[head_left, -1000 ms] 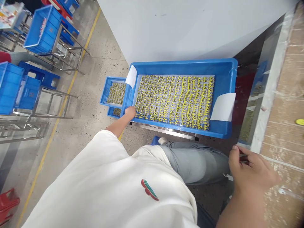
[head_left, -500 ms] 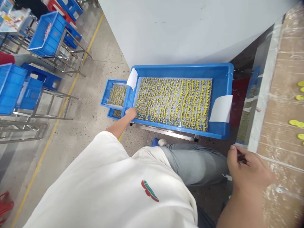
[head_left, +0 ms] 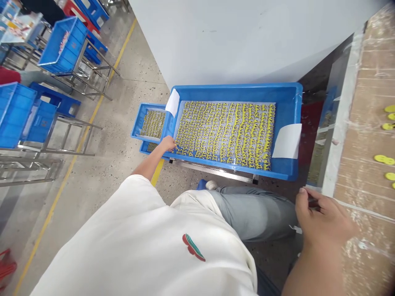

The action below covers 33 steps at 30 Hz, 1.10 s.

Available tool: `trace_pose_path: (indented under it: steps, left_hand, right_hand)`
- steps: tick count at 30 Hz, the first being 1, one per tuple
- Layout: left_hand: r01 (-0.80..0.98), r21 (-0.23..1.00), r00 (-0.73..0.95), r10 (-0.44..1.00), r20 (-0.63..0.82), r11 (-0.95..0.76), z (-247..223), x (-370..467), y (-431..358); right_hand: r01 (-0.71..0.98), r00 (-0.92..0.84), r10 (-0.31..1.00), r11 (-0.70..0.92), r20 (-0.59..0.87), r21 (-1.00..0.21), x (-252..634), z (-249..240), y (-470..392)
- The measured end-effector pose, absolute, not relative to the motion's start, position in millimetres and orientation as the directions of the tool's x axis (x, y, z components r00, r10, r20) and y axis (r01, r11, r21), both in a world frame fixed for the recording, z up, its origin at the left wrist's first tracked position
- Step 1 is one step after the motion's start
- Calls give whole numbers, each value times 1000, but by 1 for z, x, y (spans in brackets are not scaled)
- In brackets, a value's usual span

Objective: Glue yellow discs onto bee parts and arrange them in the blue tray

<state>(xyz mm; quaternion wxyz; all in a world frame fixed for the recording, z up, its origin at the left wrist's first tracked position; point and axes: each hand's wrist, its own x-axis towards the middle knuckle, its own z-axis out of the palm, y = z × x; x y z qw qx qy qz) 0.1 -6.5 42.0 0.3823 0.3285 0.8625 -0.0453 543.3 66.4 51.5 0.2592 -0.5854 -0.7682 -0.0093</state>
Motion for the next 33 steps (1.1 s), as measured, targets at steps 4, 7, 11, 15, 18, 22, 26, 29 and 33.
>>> trace_pose_path:
  steps: [4, 7, 11, 15, 18, 22, 26, 29, 33]
  left_hand:
    - [414, 360, -424, 527, -737, 836, 49, -4, -13]
    - [301, 488, -401, 573, -715, 819, 57, 4, -14]
    - [215, 629, -386, 656, -648, 747, 67, 33, -9]
    - [205, 739, -359, 752, -553, 642, 81, 82, -4]
    - [221, 795, -324, 812, -486, 565, 94, 120, -4]
    - [231, 846, -264, 868, -421, 481, 107, 154, -7]
    - [295, 878, -218, 921, -322, 377, 111, 165, -13]
    - [314, 880, -200, 931, -306, 357, 112, 167, -17]
    - [223, 909, -146, 934, -325, 351, 115, 168, -19]
  right_hand:
    - [913, -151, 910, 278, 386, -299, 545, 50, 69]
    - [902, -161, 901, 300, 404, -311, 540, 56, 67]
    - [778, -139, 890, 369, 434, -508, 495, 82, 50]
    - [505, -214, 962, 259, 172, -823, 415, 106, 29]
    - [338, -269, 963, 79, -15, -938, 365, 106, 24]
    - [179, -352, 925, -81, -141, -980, 332, 97, 27]
    - [78, -329, 909, -245, -257, -966, 325, 92, 31]
    - [69, -343, 897, -273, -280, -960, 325, 90, 31]
    - [37, -373, 881, -300, -292, -953, 322, 89, 30]
